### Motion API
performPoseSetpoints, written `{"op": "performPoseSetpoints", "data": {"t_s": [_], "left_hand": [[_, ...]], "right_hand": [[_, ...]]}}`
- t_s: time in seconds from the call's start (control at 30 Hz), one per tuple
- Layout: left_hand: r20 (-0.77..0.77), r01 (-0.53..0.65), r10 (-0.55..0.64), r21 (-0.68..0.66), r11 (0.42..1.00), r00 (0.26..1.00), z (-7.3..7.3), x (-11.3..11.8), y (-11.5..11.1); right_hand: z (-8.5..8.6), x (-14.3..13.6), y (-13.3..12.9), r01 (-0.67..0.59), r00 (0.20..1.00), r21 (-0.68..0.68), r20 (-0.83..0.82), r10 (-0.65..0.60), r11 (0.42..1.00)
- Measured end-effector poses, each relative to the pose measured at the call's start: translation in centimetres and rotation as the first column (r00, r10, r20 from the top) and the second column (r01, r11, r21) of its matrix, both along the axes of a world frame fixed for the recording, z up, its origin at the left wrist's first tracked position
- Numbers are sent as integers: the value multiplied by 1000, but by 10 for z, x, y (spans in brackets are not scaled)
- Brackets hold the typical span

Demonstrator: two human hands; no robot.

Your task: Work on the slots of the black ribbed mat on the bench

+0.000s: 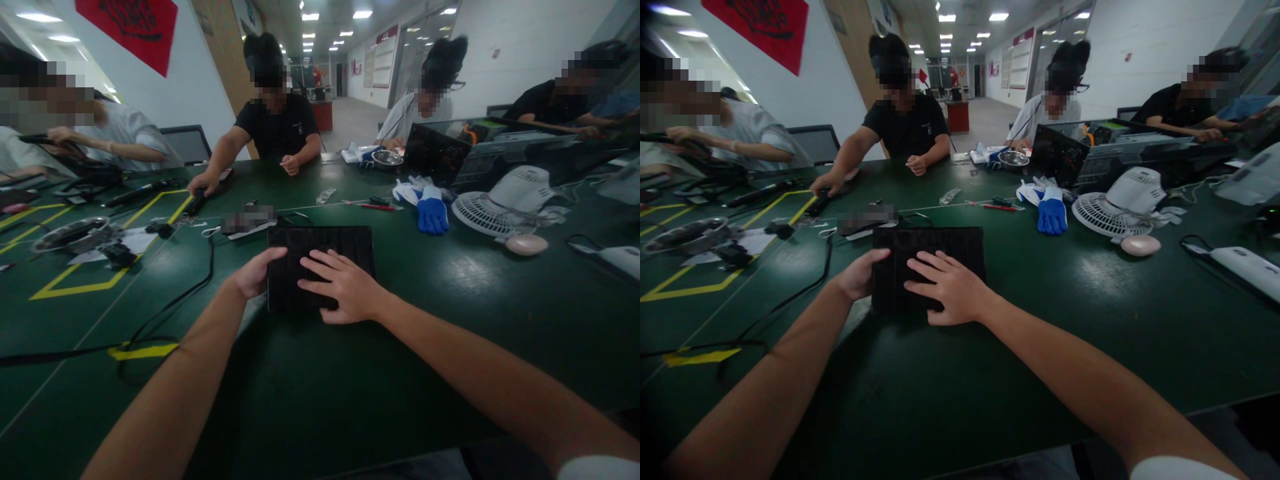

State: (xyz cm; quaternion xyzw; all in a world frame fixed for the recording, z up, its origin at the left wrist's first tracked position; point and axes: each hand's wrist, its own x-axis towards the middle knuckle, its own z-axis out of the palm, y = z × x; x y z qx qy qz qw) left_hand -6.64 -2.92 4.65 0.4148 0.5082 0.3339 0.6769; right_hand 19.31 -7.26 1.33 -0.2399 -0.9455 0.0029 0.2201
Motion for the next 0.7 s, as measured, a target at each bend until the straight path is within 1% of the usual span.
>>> {"op": "performPoseSetpoints", "data": {"t_s": [0.07,0.1,0.17,0.23,0.3,0.37,0.4,0.47,0.5,0.53,0.57,0.63,0.7], "left_hand": [[-74,-20,21,14,1000,997,-2,2,0],[-84,-42,43,18,999,995,-3,4,1],[-59,-110,110,14,994,992,-5,11,3],[-19,-172,172,17,985,985,-8,16,5],[15,-206,205,25,978,979,-10,19,8],[40,-247,245,52,968,969,-12,19,10],[50,-274,271,71,959,961,-12,18,11],[64,-318,313,101,943,947,-14,15,13],[70,-333,327,114,936,943,-15,13,15],[75,-342,335,128,931,939,-15,11,16],[79,-347,339,144,927,938,-15,9,17],[85,-356,346,183,916,934,-15,5,19],[83,-364,354,230,903,931,-15,0,20]], "right_hand": [[-2,-1,3,13,1000,-25,-7,-13,1000],[-3,-1,4,23,1000,-30,-12,-23,999],[-6,-2,5,44,998,-5,-39,-45,999],[-8,-4,2,71,993,67,-96,-65,995],[-9,-9,-5,97,985,135,-154,-76,986],[-10,-17,-15,75,987,163,-151,-50,984],[-10,-22,-21,36,993,160,-118,-17,987],[-10,-33,-32,-58,998,116,-15,60,992],[-9,-40,-37,-85,996,78,34,83,993],[-7,-47,-41,-85,994,35,71,83,996],[-5,-55,-44,-56,994,-6,96,56,998],[0,-72,-47,41,992,-94,127,-29,995],[6,-88,-48,143,981,-169,152,-117,975]]}}
